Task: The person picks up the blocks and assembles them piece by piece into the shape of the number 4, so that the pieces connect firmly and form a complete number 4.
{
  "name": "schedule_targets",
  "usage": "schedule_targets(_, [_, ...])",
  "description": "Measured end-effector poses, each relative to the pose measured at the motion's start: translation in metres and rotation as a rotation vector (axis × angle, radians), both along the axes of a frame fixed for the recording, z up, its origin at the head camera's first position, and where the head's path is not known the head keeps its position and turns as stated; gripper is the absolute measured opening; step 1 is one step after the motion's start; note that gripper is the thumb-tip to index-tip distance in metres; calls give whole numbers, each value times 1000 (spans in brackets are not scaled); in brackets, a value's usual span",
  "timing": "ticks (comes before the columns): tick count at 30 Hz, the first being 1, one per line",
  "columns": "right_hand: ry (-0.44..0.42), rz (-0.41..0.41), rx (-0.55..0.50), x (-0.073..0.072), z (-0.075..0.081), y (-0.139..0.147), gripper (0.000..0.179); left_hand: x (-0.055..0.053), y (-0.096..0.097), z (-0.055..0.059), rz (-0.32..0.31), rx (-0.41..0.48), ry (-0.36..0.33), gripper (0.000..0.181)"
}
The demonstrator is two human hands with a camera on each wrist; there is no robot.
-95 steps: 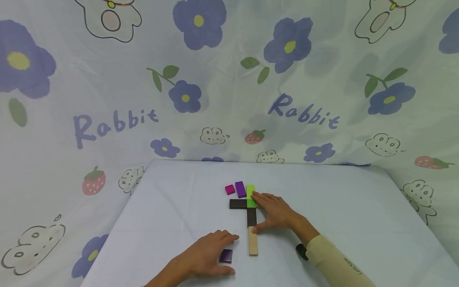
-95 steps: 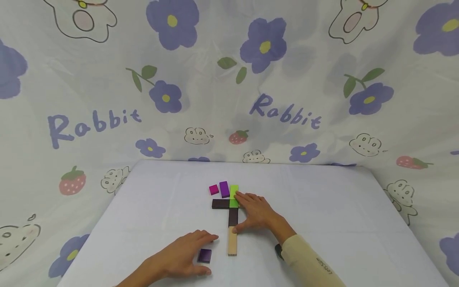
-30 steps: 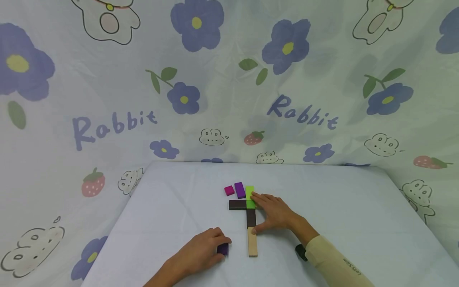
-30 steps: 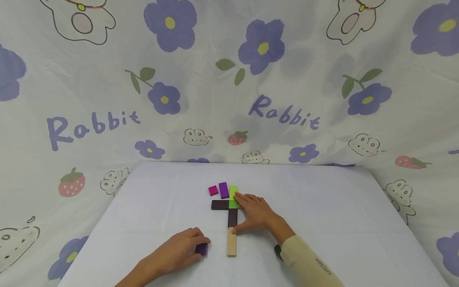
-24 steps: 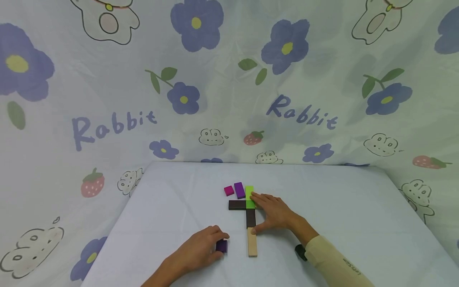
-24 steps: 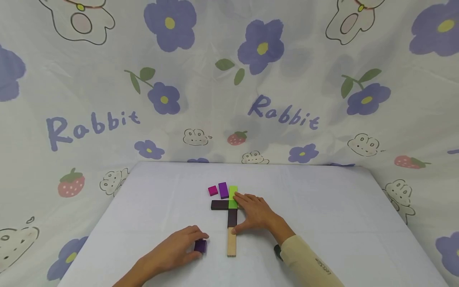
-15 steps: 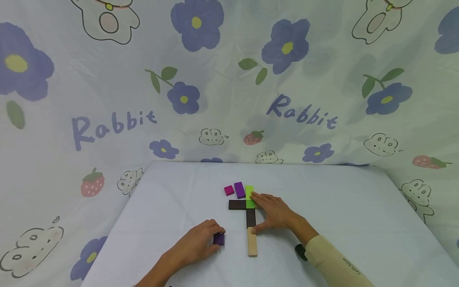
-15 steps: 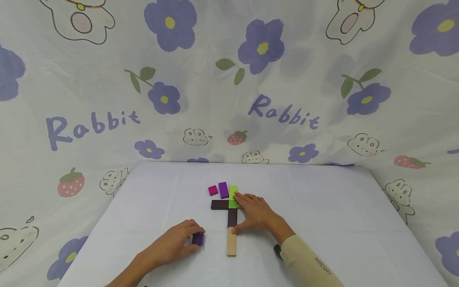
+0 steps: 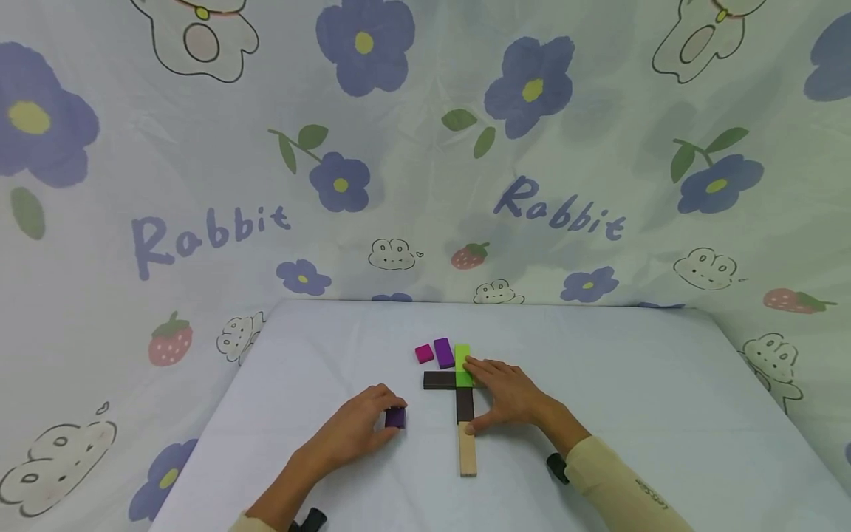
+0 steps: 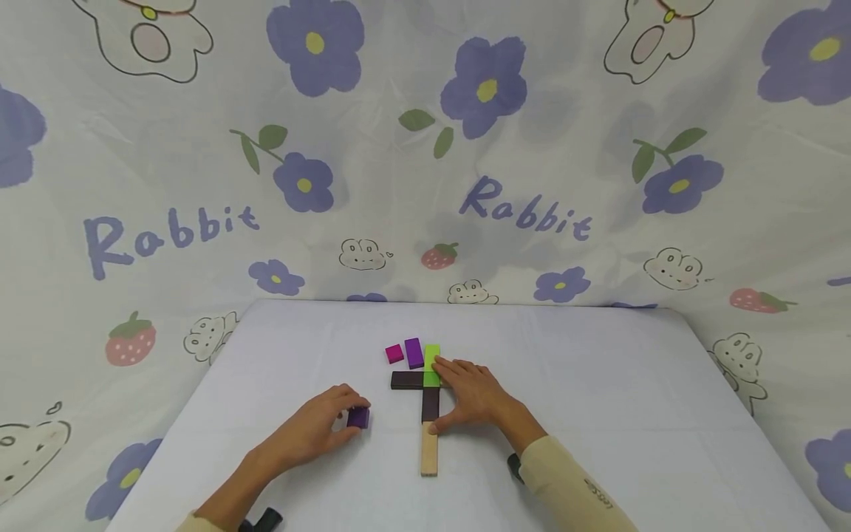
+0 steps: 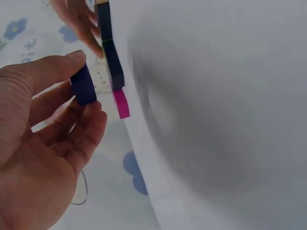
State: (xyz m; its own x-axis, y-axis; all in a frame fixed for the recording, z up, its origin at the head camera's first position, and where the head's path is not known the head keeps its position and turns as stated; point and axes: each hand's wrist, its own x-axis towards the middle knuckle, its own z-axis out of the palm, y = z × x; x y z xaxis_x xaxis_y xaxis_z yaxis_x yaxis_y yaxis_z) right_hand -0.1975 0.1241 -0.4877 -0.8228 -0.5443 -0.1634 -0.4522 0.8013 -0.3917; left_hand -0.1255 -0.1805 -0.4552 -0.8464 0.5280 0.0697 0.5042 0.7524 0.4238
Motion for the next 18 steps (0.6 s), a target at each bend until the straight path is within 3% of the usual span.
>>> schedule_targets(18, [-1,6,-7,0,2,1,115,-41,11,-7,47,17,34,36])
